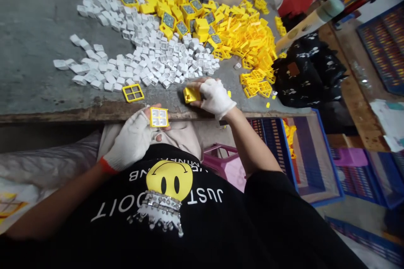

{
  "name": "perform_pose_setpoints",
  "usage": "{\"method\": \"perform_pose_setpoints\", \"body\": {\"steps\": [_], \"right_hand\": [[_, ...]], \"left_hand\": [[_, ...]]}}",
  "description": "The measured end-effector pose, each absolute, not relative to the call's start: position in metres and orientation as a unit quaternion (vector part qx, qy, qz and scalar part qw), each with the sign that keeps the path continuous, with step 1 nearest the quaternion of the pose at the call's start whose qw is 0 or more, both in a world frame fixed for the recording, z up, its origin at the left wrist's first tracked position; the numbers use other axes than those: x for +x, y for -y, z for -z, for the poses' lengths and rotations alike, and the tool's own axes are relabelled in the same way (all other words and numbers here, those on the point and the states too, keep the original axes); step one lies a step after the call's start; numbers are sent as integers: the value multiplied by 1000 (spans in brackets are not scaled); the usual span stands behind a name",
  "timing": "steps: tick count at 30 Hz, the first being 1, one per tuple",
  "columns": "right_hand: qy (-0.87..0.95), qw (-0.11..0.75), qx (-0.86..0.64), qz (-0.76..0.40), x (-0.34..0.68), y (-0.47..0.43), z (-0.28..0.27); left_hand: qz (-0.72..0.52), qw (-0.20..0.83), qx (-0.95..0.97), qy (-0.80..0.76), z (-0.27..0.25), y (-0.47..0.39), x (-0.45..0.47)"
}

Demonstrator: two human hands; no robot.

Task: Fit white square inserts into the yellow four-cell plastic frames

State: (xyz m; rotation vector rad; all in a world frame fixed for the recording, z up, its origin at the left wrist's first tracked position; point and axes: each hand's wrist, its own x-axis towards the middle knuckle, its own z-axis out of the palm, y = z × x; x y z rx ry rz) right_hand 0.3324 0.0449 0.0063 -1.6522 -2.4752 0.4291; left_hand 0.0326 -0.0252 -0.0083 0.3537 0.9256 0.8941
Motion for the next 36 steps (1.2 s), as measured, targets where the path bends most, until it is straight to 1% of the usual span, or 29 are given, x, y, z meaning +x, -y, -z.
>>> {"method": "perform_pose_setpoints", "body": {"steps": [3,4,6,12,19,22,27,30,32,34,36], "right_hand": [[846,186,-470,-171,309,-26,-8],[850,214,-446,-180,302,-20,-9],[854,243,-418,-193,292,-11,-9],[856,224,-415,-214,280,-2,-5],[859,233,-406,-207,287,2,3],[862,221,-409,-204,288,4,8],[866,181,-435,-168,269,17,16],[858,197,-446,-163,255,27,24],[834,253,-441,-213,252,26,32],[780,333,-433,-305,254,15,41],[715,388,-417,-405,255,-1,46]], "left_hand": [[-422,781,164,-429,2,25,37],[-425,779,164,-430,0,25,38],[-428,776,169,-431,-2,26,40],[-417,774,188,-437,-4,32,42],[-408,775,193,-443,-1,32,46],[-401,771,197,-453,-2,33,48],[-392,750,220,-485,-6,36,46],[-406,715,293,-489,-9,43,40],[-423,666,366,-494,-8,47,36],[-448,625,407,-493,-3,46,32],[-457,600,439,-488,3,42,30]]}}
